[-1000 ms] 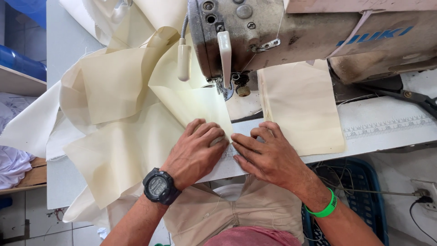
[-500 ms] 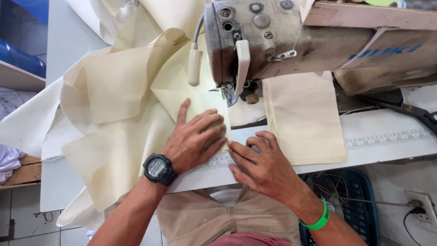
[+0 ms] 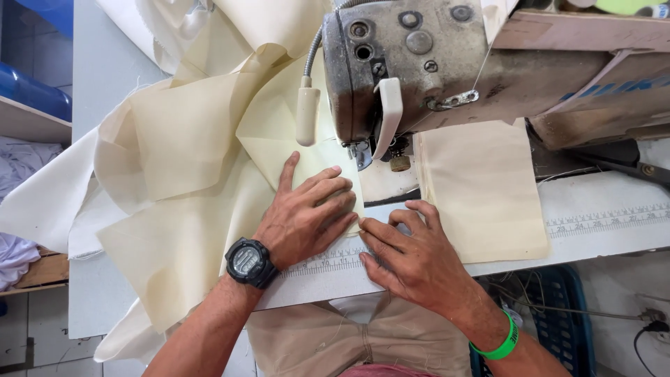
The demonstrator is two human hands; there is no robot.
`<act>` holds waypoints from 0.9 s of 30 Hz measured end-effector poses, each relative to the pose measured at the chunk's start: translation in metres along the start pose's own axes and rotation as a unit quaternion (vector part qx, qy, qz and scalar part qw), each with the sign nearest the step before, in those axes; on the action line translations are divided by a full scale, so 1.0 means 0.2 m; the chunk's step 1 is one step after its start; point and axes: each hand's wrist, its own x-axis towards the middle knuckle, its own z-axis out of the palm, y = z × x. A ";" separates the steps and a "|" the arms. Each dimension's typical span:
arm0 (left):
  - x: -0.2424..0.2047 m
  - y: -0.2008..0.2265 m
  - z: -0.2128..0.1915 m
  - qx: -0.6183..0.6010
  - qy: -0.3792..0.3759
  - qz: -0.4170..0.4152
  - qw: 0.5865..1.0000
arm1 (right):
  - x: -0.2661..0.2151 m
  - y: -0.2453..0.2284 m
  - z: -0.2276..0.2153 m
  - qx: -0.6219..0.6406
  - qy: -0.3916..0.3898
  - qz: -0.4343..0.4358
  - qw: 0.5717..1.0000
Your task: Sewing together strips of light-colored fabric using an industrial sewing machine on a factory floor.
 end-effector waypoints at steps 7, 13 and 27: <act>-0.04 -0.10 0.12 0.019 0.018 -0.031 0.999 | -0.04 0.03 0.13 0.011 0.032 0.038 0.999; -0.02 -0.18 0.15 0.025 0.027 -0.030 0.999 | -0.01 0.06 0.15 0.003 0.021 0.053 0.998; 0.04 -0.34 0.17 0.046 0.034 -0.020 0.998 | 0.07 0.13 0.20 -0.013 0.000 0.080 0.997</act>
